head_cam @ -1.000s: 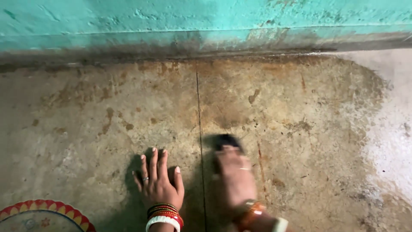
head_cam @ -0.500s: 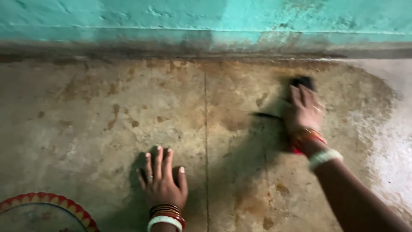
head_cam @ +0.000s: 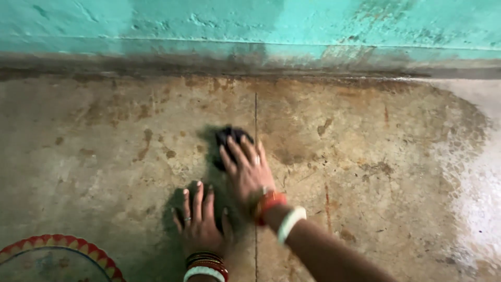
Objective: Clean the floor using a damp cloth by wiping the surface repeatedly.
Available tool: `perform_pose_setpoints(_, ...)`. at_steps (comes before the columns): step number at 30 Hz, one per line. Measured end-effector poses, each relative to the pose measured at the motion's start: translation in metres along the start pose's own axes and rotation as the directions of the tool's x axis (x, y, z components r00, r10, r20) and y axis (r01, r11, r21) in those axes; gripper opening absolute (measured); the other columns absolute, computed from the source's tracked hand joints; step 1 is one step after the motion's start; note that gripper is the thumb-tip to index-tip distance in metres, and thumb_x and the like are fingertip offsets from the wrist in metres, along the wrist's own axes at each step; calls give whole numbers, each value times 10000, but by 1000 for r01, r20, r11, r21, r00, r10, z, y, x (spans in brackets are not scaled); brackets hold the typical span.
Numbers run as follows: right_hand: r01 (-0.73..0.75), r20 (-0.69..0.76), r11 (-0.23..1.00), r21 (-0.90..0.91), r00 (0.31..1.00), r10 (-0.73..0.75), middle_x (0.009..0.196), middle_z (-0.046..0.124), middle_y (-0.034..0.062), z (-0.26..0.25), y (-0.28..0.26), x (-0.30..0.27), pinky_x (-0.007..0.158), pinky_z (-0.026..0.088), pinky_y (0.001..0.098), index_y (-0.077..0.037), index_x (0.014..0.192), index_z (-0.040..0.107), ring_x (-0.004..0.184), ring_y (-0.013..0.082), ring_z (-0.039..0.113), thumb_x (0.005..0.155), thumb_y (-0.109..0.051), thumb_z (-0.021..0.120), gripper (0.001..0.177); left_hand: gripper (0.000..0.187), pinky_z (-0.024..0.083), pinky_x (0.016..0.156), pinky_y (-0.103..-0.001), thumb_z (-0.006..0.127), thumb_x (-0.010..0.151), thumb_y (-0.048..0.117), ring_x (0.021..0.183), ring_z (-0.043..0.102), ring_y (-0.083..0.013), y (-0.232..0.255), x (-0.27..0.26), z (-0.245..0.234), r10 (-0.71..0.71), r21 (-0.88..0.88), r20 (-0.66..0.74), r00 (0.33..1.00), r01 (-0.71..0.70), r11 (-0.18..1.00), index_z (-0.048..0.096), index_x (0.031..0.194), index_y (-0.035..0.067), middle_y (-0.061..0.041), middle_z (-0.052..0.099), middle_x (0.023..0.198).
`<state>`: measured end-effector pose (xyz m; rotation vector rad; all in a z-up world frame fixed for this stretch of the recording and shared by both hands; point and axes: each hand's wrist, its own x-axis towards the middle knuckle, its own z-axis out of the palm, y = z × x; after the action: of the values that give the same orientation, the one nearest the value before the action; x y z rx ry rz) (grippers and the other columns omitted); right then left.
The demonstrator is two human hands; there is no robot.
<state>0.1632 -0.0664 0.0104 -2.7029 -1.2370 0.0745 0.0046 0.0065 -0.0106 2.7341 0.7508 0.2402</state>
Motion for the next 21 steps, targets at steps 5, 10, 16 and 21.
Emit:
perform_pose_setpoints(5,-231,-98,964,-129,971,220,1635,340,98,-16,128,18,1166,232,611,-194,1539,429,1485,406,284,917,-416,547,670,637,144,1182,-643,523,882,461,1520,235,-311,3,-4,0,-4,31,29,1000,3,1000,485,1463,202,-19,343,1619)
perform_pose_setpoints(10,-461,-237,887,-37,866,440,1604,376,201,-12,252,-61,1161,251,586,-139,1526,428,1471,456,285,890,-411,606,714,618,147,1159,-649,532,882,445,1514,249,-320,5,-1,-5,-41,18,40,998,41,999,493,1453,210,-20,351,1615)
perform_pose_setpoints(16,-710,-355,699,-85,677,645,1666,312,281,28,187,-120,1254,210,589,-25,1652,337,1549,480,232,1048,-390,559,740,636,151,1187,-653,559,864,404,1499,285,-327,7,1,-6,-3,-20,-33,999,2,1000,494,1458,186,-38,370,1606)
perform_pose_setpoints(21,-490,22,872,0,872,490,1653,206,173,6,36,-43,1224,191,526,-80,1560,286,1542,361,163,912,-445,599,807,644,149,1180,-652,570,858,417,1500,278,-329,5,1,-4,-15,14,13,1000,15,1000,494,1454,187,-31,356,1611)
